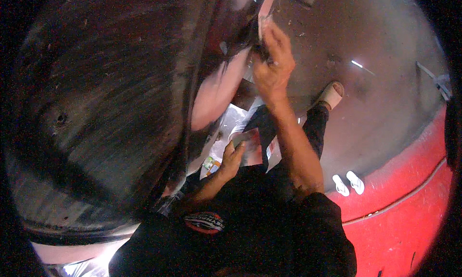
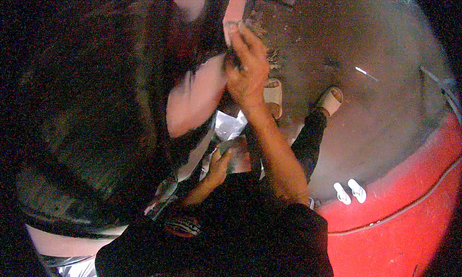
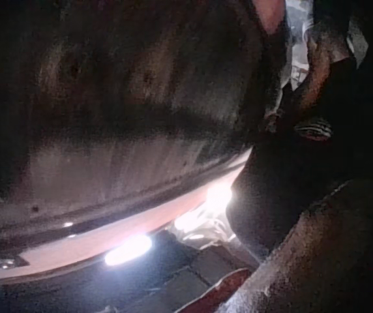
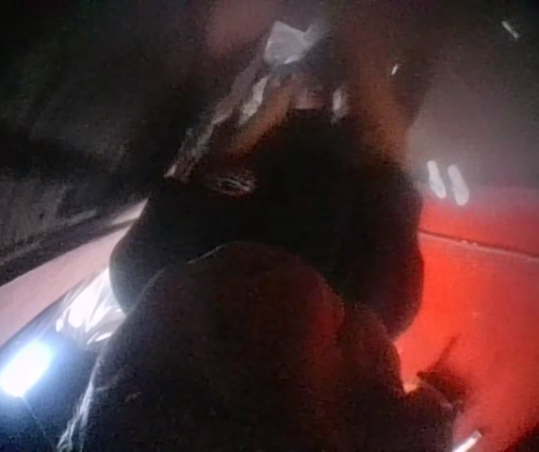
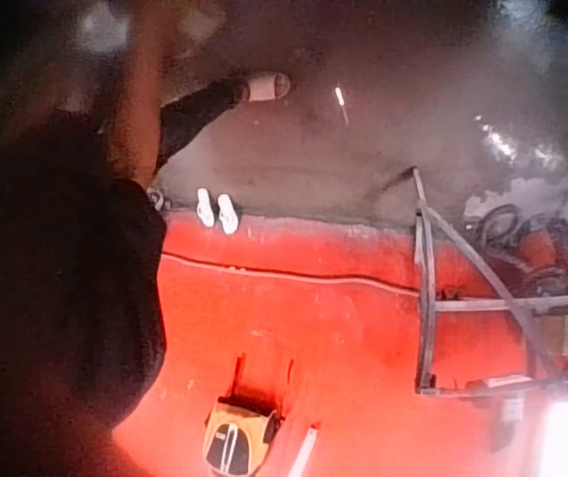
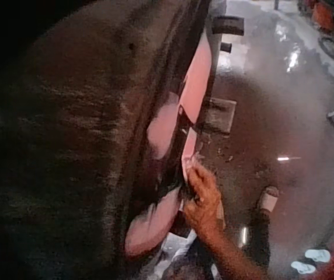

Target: The person scoops body filler from a container onto a metal mixing card, then uses a spreader to apply the filler to a car bumper. The person repeatedly scrapes and smooths the filler across the bumper surface.

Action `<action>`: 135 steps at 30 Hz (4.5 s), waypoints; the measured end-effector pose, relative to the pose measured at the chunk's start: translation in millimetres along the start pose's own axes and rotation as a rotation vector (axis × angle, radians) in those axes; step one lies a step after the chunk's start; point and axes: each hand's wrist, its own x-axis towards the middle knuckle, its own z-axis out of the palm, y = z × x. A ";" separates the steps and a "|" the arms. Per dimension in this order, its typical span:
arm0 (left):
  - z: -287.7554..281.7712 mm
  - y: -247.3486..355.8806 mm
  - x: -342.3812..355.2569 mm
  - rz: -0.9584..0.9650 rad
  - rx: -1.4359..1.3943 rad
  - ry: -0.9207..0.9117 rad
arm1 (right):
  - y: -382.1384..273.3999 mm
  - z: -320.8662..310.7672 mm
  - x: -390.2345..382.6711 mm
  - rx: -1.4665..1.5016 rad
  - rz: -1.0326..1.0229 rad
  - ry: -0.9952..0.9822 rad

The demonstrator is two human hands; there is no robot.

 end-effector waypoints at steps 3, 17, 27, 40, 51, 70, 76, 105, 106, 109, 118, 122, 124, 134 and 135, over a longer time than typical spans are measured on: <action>6.1 10.8 -1.8 -0.012 0.099 0.059 | -1.5 -1.6 -27.6 -0.031 0.014 -0.060; -2.4 -22.6 -1.5 0.012 -0.011 0.019 | 3.2 -10.9 57.3 0.050 -0.138 0.157; -4.0 -14.5 -2.4 0.035 0.109 0.028 | -10.1 -21.1 -26.6 -0.026 -0.096 -0.089; -9.7 -27.7 2.2 0.023 -0.010 0.049 | 22.8 -5.6 51.1 0.032 -0.110 0.172; -0.4 -11.1 -2.2 -0.020 0.131 0.065 | 5.8 5.6 -18.3 -0.010 -0.039 0.020; -8.0 -25.8 0.0 -0.003 0.055 0.006 | -9.9 -10.0 41.0 -0.012 -0.170 0.098; -0.8 -29.4 2.8 0.025 0.022 -0.003 | -9.9 -15.3 -34.9 -0.038 -0.110 -0.076; 0.3 -34.9 3.4 -0.035 0.019 0.055 | 15.7 4.7 -42.9 -0.031 0.011 -0.031; 2.0 -30.6 3.5 -0.026 0.010 0.049 | 13.0 4.1 -49.9 -0.002 0.037 -0.032; -1.6 -31.9 3.6 -0.025 0.024 0.056 | 18.3 -8.8 -62.2 0.018 0.073 -0.138; -0.6 -18.9 0.7 -0.019 0.106 0.015 | 30.5 -6.6 45.4 -0.030 -0.053 0.163; 3.1 -10.3 0.4 0.007 0.051 -0.038 | 16.5 -2.8 57.7 -0.024 -0.146 0.155; -4.7 -26.9 4.7 0.029 0.069 -0.037 | 0.0 -2.2 35.9 -0.022 -0.084 0.113; 2.5 -28.4 5.2 -0.027 0.064 0.001 | -1.0 -28.6 -49.3 0.117 0.082 -0.129; 0.2 -31.6 6.8 -0.023 0.055 0.003 | 0.2 -29.6 -34.0 0.062 0.080 -0.065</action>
